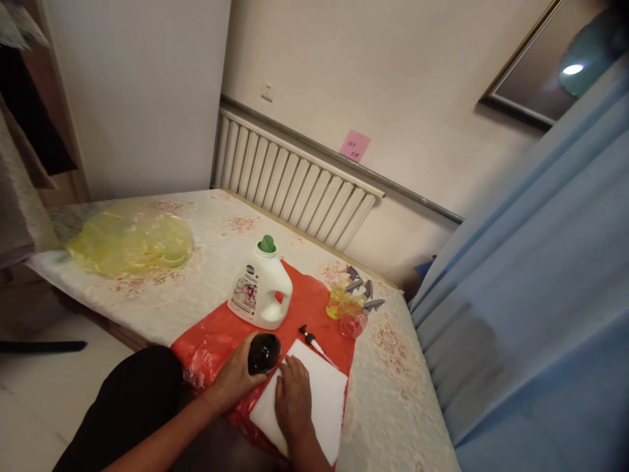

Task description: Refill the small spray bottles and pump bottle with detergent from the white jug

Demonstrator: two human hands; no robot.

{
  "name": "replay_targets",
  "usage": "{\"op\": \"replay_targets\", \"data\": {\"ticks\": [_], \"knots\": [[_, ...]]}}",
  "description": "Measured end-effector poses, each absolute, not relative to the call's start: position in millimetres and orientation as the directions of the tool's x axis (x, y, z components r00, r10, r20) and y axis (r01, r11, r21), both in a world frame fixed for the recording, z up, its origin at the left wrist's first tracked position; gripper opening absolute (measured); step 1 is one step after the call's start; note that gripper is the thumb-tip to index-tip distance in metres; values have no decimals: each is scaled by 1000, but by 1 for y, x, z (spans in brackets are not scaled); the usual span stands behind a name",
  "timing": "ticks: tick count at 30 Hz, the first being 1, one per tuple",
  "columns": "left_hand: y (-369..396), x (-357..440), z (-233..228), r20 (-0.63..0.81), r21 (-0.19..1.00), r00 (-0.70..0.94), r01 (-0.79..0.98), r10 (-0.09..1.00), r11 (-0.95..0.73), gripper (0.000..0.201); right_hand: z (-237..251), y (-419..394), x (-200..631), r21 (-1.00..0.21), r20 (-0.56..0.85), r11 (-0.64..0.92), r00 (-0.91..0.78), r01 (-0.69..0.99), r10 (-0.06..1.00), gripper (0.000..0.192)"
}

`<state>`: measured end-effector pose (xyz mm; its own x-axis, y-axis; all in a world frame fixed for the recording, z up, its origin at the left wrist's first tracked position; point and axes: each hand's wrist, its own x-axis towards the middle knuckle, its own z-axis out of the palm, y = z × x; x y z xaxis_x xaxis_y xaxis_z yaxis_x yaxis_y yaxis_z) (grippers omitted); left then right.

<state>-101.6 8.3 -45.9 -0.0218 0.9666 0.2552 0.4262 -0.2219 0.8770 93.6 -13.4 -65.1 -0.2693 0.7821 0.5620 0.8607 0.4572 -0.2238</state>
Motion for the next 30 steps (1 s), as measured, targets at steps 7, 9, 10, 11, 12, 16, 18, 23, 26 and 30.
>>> {"op": "replay_targets", "data": {"ticks": [7, 9, 10, 11, 12, 16, 18, 23, 26, 30], "knots": [[9, -102, -41, 247, 889, -35, 405, 968, -213, 86, -62, -14, 94, -211, 576, 467, -276, 859, 769, 36], [8, -103, -39, 248, 888, -29, 405, 968, -216, 86, -61, -14, 93, -199, 571, 464, -283, 863, 771, 36], [8, -104, -38, 247, 888, -23, 406, 969, -217, 86, -61, -14, 93, -196, 569, 462, -283, 865, 772, 36], [9, -105, -36, 248, 887, -15, 406, 969, -221, 85, -61, -14, 93, -194, 569, 460, -282, 867, 773, 36], [9, -106, -35, 250, 885, -5, 406, 968, -226, 85, -61, -15, 93, -194, 569, 458, -281, 867, 773, 36], [11, -116, -34, 252, 877, -12, 427, 968, -223, 84, -61, -15, 94, -202, 583, 470, -280, 859, 763, 35], [14, -124, -35, 260, 865, -44, 454, 965, -212, 83, -61, -15, 94, -210, 585, 469, -275, 858, 763, 34], [20, -149, -32, 287, 819, -139, 549, 948, -168, 85, -62, -15, 93, -208, 591, 462, -265, 862, 761, 35], [24, -154, -25, 305, 805, -184, 574, 934, -150, 86, -62, -15, 93, -202, 589, 458, -266, 866, 763, 36], [24, -143, -16, 334, 823, -167, 532, 928, -200, 87, -61, -15, 93, -206, 578, 458, -270, 865, 770, 36]]}}
